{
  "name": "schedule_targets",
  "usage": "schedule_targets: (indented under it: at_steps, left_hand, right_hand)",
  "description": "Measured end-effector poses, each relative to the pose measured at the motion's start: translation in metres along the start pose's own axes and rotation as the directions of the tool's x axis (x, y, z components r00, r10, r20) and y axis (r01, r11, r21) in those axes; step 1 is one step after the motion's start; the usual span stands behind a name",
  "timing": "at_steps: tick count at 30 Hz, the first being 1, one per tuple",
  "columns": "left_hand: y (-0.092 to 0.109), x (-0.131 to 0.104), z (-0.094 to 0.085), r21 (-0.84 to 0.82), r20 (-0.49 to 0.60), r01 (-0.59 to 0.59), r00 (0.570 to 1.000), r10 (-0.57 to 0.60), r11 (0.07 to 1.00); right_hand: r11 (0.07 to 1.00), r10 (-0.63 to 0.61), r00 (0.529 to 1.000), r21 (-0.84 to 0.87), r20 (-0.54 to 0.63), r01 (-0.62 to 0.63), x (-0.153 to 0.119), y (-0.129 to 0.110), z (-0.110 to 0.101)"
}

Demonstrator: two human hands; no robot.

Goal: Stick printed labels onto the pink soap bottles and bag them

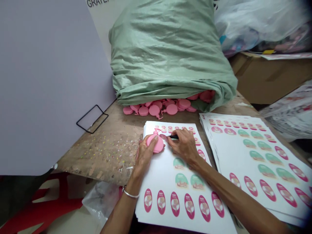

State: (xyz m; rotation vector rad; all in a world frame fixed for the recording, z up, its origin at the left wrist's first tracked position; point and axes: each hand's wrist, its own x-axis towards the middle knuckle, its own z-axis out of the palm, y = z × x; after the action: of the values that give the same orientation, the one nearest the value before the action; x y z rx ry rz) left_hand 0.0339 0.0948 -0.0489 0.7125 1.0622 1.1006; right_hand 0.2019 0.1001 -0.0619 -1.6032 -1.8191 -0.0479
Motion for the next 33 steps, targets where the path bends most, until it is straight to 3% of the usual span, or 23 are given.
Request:
schedule_targets:
  at_steps: [2, 5, 7, 10, 14, 25, 33]
  left_hand:
    - [0.001, 0.000, 0.000, 0.014, 0.015, -0.040, 0.999, 0.040, 0.999]
    - [0.006, -0.005, 0.001, -0.023, 0.049, -0.050, 0.997, 0.051, 0.998]
    - [0.010, -0.012, 0.003, -0.067, 0.072, -0.031, 0.997, 0.036, 0.997]
    - [0.018, -0.024, 0.009, -0.112, 0.068, 0.011, 0.998, -0.004, 0.994]
    - [0.026, -0.037, 0.015, -0.154, 0.050, 0.045, 0.998, -0.037, 0.987]
    - [0.027, -0.049, 0.018, -0.252, 0.030, -0.025, 0.999, 0.034, 0.967]
    - [0.023, -0.048, 0.018, -0.243, 0.004, -0.068, 0.997, 0.071, 0.968]
  right_hand:
    - [0.982, 0.103, 0.995, 0.160, -0.015, -0.099, 0.003, 0.000, -0.006]
    - [0.878, 0.277, 0.960, 0.393, 0.046, -0.272, 0.009, -0.005, -0.023]
    - [0.822, 0.298, 0.947, 0.473, 0.120, -0.318, 0.011, -0.013, -0.038]
    - [0.812, 0.214, 0.961, 0.515, 0.177, -0.275, 0.010, -0.031, -0.058]
    - [0.851, 0.108, 0.985, 0.500, 0.136, -0.162, 0.002, -0.051, -0.069]
    - [0.891, 0.035, 0.998, 0.450, 0.050, -0.054, -0.008, -0.064, -0.067]
    - [0.890, 0.032, 0.999, 0.454, 0.039, -0.046, -0.010, -0.067, -0.067]
